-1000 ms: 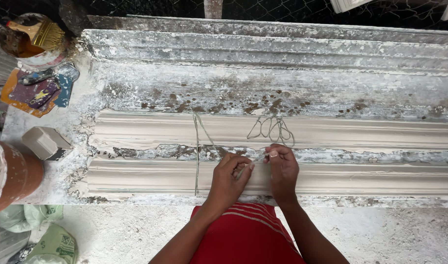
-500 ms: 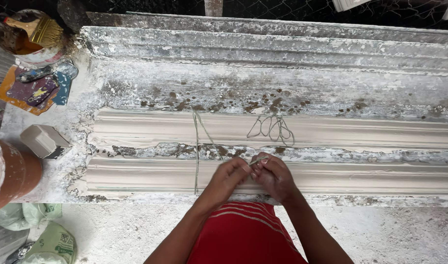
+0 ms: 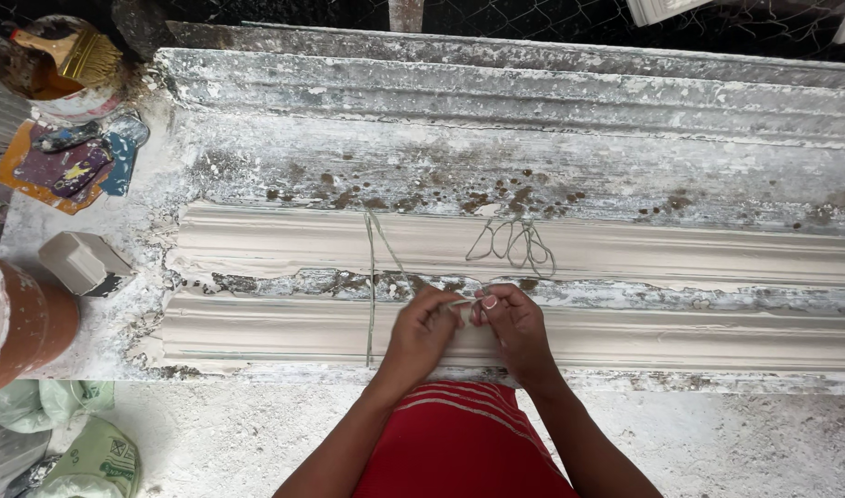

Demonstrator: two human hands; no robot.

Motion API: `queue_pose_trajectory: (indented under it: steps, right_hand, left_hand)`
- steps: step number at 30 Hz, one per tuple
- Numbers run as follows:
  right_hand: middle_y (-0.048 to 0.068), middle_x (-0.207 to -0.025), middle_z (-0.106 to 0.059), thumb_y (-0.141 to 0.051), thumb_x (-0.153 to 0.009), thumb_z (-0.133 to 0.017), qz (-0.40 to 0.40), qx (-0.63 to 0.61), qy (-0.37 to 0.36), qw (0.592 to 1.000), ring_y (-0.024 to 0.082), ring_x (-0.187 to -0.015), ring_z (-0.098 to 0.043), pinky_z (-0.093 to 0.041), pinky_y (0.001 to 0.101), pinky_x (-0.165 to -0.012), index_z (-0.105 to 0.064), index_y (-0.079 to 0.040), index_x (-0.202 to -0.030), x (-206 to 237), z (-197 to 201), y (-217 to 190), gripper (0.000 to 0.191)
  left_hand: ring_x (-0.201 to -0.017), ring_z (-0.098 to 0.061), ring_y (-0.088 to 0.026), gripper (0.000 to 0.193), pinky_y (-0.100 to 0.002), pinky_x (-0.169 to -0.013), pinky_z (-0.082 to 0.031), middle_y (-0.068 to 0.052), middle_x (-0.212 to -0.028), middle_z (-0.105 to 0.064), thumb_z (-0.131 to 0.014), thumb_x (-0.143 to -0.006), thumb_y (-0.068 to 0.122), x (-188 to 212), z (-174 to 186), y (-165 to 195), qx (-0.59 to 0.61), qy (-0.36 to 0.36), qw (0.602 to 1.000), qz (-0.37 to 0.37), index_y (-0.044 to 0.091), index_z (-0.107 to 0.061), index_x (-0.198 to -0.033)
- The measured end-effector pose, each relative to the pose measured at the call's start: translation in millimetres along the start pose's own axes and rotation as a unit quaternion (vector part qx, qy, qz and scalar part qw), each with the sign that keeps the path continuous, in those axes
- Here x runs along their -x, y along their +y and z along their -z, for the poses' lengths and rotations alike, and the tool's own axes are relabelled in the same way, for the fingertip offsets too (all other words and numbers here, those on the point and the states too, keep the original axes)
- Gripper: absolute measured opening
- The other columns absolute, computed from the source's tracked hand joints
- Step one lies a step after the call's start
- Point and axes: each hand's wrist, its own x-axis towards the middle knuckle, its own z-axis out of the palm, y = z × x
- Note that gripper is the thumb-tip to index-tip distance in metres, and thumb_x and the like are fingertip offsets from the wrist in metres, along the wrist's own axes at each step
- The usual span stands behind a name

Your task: The person stands at a workbench and ties thin flat strips into small loops, one at a time, pinching and threading each strip with both hands and placing each finished loop on the bench beside the others. The finished loops accumulate in a row on the work surface.

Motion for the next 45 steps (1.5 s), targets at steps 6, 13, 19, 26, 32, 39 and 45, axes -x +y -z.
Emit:
queue_pose_trajectory:
  steps: [6,13,19,26,32,39,45]
  right_hand:
    - [0.007,-0.093,-0.061,-0.009,-0.108,-0.048,-0.016,-0.323,0.042,0.945,0.019,-0.093,-0.059,-0.051,0.0409,-0.093,-0.053,-0.007,-0.106,-6.7,-1.1,18.9,0.006]
    - [0.006,-0.09,-0.062,-0.015,-0.102,-0.052,-0.079,-0.282,0.051,0.955,0.017,-0.084,-0.059,-0.052,0.0329,-0.073,-0.056,-0.007,-0.103,-1.3,3.6,16.9,0.009]
    - [0.009,-0.093,-0.063,-0.002,-0.107,-0.06,0.188,-0.055,-0.094,0.976,0.02,-0.092,-0.064,-0.058,0.0333,-0.082,-0.053,-0.007,-0.1,8.4,10.5,33.3,0.011]
    - [0.007,-0.089,-0.064,-0.01,-0.104,-0.06,0.123,-0.106,0.042,0.986,0.017,-0.082,-0.066,-0.061,0.0326,-0.077,-0.054,-0.007,-0.099,0.7,29.7,44.0,0.009]
    - [0.009,-0.085,-0.063,-0.015,-0.108,-0.061,0.061,-0.222,0.008,0.973,0.013,-0.073,-0.057,-0.05,0.0264,-0.067,-0.052,-0.006,-0.103,-4.1,29.7,42.8,0.015]
    - [0.007,-0.087,-0.062,-0.014,-0.105,-0.061,0.086,-0.18,0.002,0.98,0.014,-0.081,-0.058,-0.051,0.0292,-0.076,-0.05,-0.008,-0.101,-9.3,24.8,32.9,0.013]
    - [0.007,-0.086,-0.065,-0.012,-0.105,-0.058,0.126,0.072,-0.131,0.981,0.015,-0.079,-0.064,-0.059,0.0301,-0.074,-0.049,-0.01,-0.097,16.7,1.2,49.2,0.012]
  left_hand:
    - [-0.116,-0.064,-0.021,0.018,-0.039,-0.108,-0.053,-0.013,-0.117,-0.069,-0.058,-0.103,0.017,-7.4,4.3,9.2,0.307,-0.074,0.949,-0.022,0.006,-0.064,-0.115]
    - [-0.125,-0.062,-0.021,0.026,-0.038,-0.108,-0.054,-0.012,-0.131,-0.063,-0.057,-0.111,0.015,10.6,2.3,1.1,0.089,-0.266,0.945,-0.167,0.001,-0.067,-0.131]
    - [-0.071,-0.061,-0.017,0.027,-0.029,-0.059,-0.048,-0.021,-0.091,-0.068,-0.056,-0.105,0.012,-17.6,0.2,-14.2,0.128,0.054,0.989,0.047,0.001,-0.065,-0.128]
    - [-0.104,-0.066,-0.014,0.023,-0.031,-0.093,-0.057,-0.009,-0.111,-0.067,-0.04,-0.106,0.017,-17.0,-1.9,0.5,0.137,-0.009,0.99,0.028,0.004,-0.059,-0.112]
    - [-0.11,-0.066,-0.017,0.03,-0.034,-0.105,-0.051,-0.009,-0.11,-0.069,-0.048,-0.109,0.023,12.3,4.9,37.1,0.054,-0.246,0.966,-0.053,0.001,-0.069,-0.111]
    - [-0.09,-0.066,-0.014,0.012,-0.033,-0.083,-0.055,-0.005,-0.095,-0.067,-0.071,-0.094,0.013,1.0,5.0,16.5,-0.145,-0.1,0.982,-0.063,0.002,-0.068,-0.091]
    - [-0.076,-0.057,-0.019,0.021,-0.036,-0.067,-0.051,-0.011,-0.085,-0.062,-0.074,-0.097,0.015,-38.7,4.4,-24.8,-0.081,0.148,0.986,-0.001,-0.001,-0.06,-0.098]
